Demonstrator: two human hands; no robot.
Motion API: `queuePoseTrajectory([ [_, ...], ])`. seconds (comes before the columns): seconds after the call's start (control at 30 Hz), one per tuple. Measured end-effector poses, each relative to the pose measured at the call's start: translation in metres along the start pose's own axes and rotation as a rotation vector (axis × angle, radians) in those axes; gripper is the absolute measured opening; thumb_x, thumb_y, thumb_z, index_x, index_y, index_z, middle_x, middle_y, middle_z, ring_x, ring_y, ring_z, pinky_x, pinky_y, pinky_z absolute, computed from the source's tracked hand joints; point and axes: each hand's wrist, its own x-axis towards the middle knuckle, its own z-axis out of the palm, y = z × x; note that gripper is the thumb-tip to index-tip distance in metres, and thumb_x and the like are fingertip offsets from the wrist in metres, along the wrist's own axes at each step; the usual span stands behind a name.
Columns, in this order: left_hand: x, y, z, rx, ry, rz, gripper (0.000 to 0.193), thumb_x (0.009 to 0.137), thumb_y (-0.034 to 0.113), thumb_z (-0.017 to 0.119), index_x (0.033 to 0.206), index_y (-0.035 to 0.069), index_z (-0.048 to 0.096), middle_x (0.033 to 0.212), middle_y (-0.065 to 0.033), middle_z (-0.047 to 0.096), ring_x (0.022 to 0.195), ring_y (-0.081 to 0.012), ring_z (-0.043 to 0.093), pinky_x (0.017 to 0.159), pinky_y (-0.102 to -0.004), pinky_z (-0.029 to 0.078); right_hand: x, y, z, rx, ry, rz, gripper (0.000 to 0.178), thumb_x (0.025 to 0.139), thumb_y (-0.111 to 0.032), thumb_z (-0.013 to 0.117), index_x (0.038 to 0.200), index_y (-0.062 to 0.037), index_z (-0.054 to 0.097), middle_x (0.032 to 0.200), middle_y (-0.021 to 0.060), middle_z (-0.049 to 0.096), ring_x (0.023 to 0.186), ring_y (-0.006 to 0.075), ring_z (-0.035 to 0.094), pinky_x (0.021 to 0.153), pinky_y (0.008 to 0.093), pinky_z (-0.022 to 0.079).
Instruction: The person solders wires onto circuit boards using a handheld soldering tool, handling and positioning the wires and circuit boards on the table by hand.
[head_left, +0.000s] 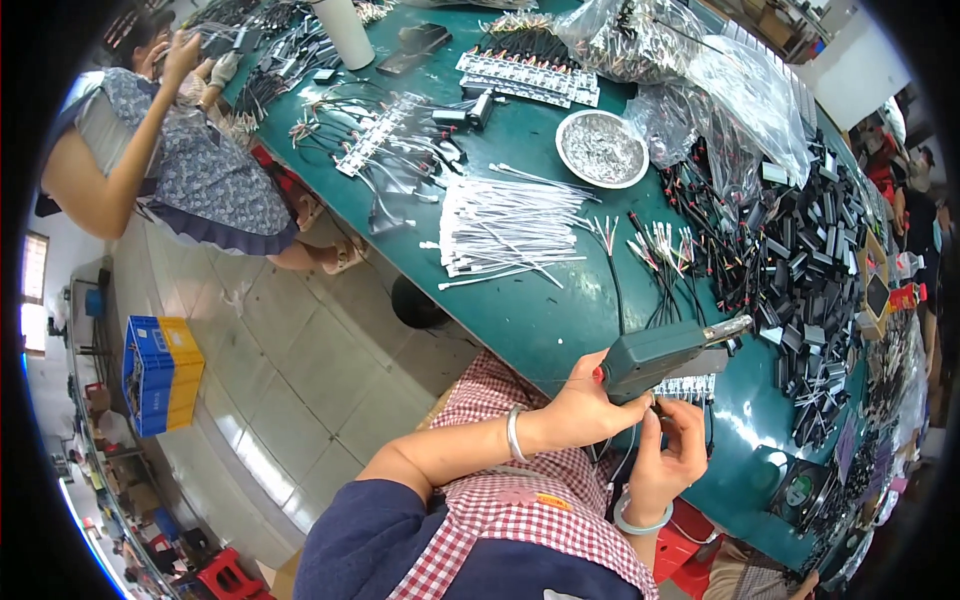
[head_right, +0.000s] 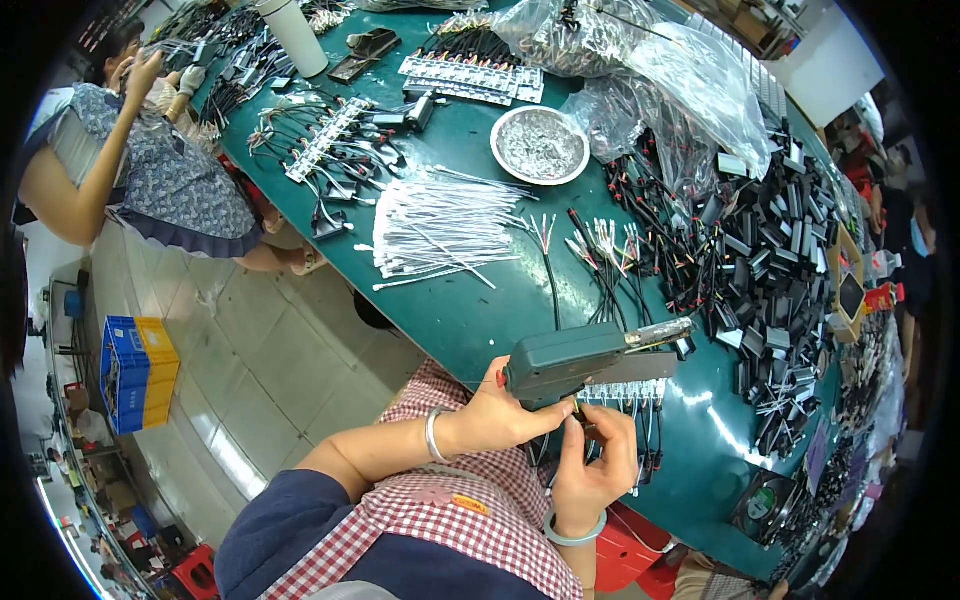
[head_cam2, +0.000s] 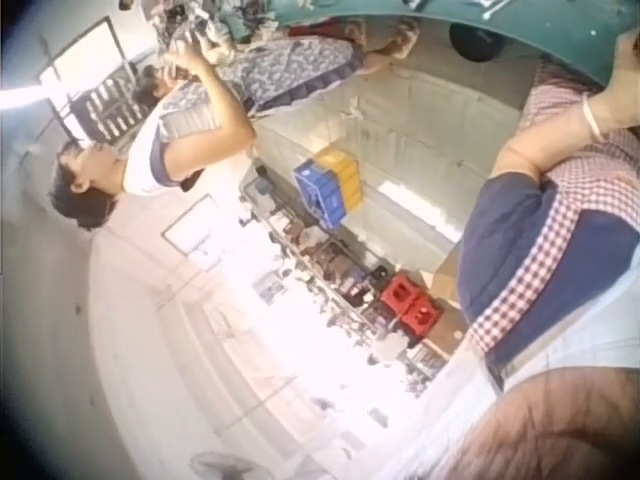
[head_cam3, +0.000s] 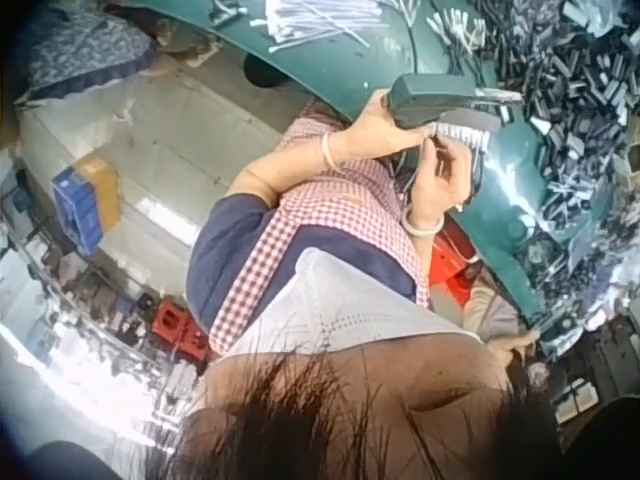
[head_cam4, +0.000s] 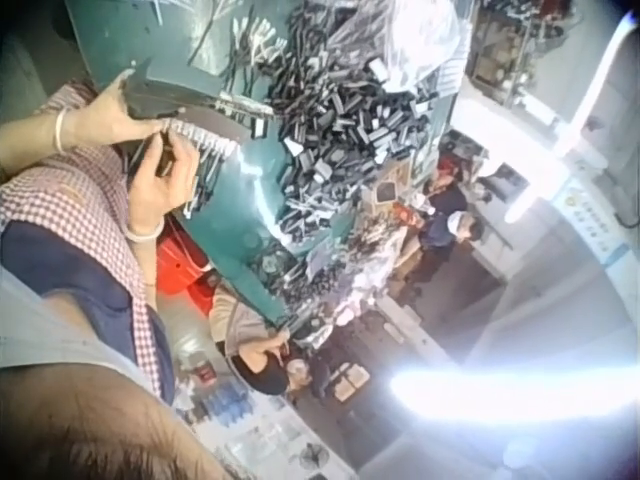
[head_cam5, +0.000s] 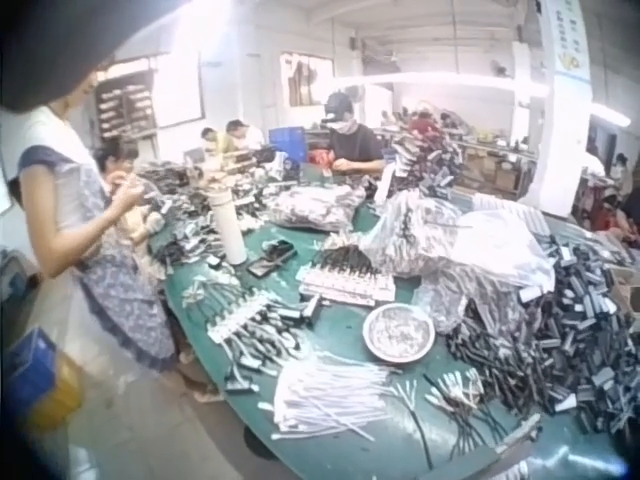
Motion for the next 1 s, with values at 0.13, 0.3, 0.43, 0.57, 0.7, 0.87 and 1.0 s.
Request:
queuePoseTrajectory([
  [0.13, -0.002, -0.012, -0.006, -0.024, -0.087, -0.065, 0.025, 0.087, 0.013, 0.067, 0.110, 0.005, 0.061, 0.104, 0.0016, 0.067, 0.099, -0.0095, 0.063, 0.101, -0.0344, 0.036, -0.009, 0.002, 0.001, 0.107, 0.008, 0.152, 0.017, 0.084, 0.008, 0.066, 0.101, 0.0054, 0.063, 0.099, 0.0117, 0.061, 0.088, 0.0173, 0.062, 0.073, 0.0261, 0.052],
  [0.3, -0.014, -0.015, -0.013, 0.262, 0.034, -0.061, 0.019, 0.088, 0.011, 0.067, 0.107, 0.009, 0.068, 0.108, -0.0007, 0.068, 0.102, -0.0142, 0.064, 0.098, -0.0379, 0.035, -0.008, 0.002, 0.010, 0.150, 0.073, 0.162, 0.021, 0.080, 0.009, 0.071, 0.099, 0.0040, 0.065, 0.095, 0.0114, 0.064, 0.083, 0.0162, 0.063, 0.071, 0.0238, 0.051],
  [0.43, 0.003, 0.005, -0.001, 0.222, 0.144, 0.115, 0.015, 0.079, -0.004, 0.071, 0.094, -0.001, 0.069, 0.103, -0.0052, 0.071, 0.085, -0.0112, 0.067, 0.078, -0.0248, 0.052, -0.004, 0.007, 0.010, 0.084, 0.052, 0.037, 0.024, 0.079, 0.007, 0.073, 0.101, 0.0028, 0.066, 0.094, 0.0123, 0.065, 0.072, 0.0152, 0.062, 0.061, 0.0240, 0.051],
  [0.57, 0.003, -0.004, -0.005, 1.143, -0.029, 0.538, 0.014, 0.078, -0.002, 0.072, 0.092, -0.001, 0.069, 0.096, -0.0080, 0.071, 0.080, -0.0141, 0.067, 0.072, -0.0254, 0.052, -0.004, 0.013, 0.004, 0.047, 0.047, 0.091, 0.023, 0.078, 0.007, 0.073, 0.100, 0.0016, 0.067, 0.094, 0.0110, 0.066, 0.072, 0.0137, 0.062, 0.058, 0.0236, 0.050],
  [0.7, -0.011, -0.012, 0.002, 0.625, 0.031, 0.233, 0.034, 0.081, -0.008, 0.068, 0.114, -0.006, 0.061, 0.111, -0.0109, 0.066, 0.092, -0.0143, 0.064, 0.082, -0.0283, 0.053, -0.010, 0.017, 0.003, 0.070, 0.103, 0.107, 0.023, 0.078, 0.006, 0.073, 0.099, 0.0010, 0.067, 0.092, 0.0106, 0.066, 0.071, 0.0134, 0.062, 0.056, 0.0234, 0.050],
  [0.87, -0.001, -0.002, 0.016, 0.291, 0.132, 0.040, 0.031, 0.080, -0.005, 0.071, 0.111, -0.004, 0.065, 0.106, -0.0084, 0.069, 0.089, -0.0124, 0.065, 0.078, -0.0262, 0.053, -0.011, 0.023, -0.006, 0.105, 0.088, 0.146, 0.023, 0.077, 0.005, 0.074, 0.098, 0.0001, 0.067, 0.091, 0.0111, 0.066, 0.071, 0.0147, 0.063, 0.053, 0.0238, 0.049],
  [1.0, 0.001, -0.005, 0.023, 0.255, 0.124, 0.022, 0.030, 0.081, -0.006, 0.071, 0.111, -0.004, 0.064, 0.106, -0.0083, 0.069, 0.089, -0.0117, 0.065, 0.079, -0.0265, 0.054, -0.012, 0.025, -0.005, 0.042, 0.135, 0.111, 0.026, 0.077, 0.008, 0.073, 0.101, 0.0014, 0.066, 0.094, 0.0122, 0.066, 0.075, 0.0154, 0.063, 0.061, 0.0246, 0.049],
])
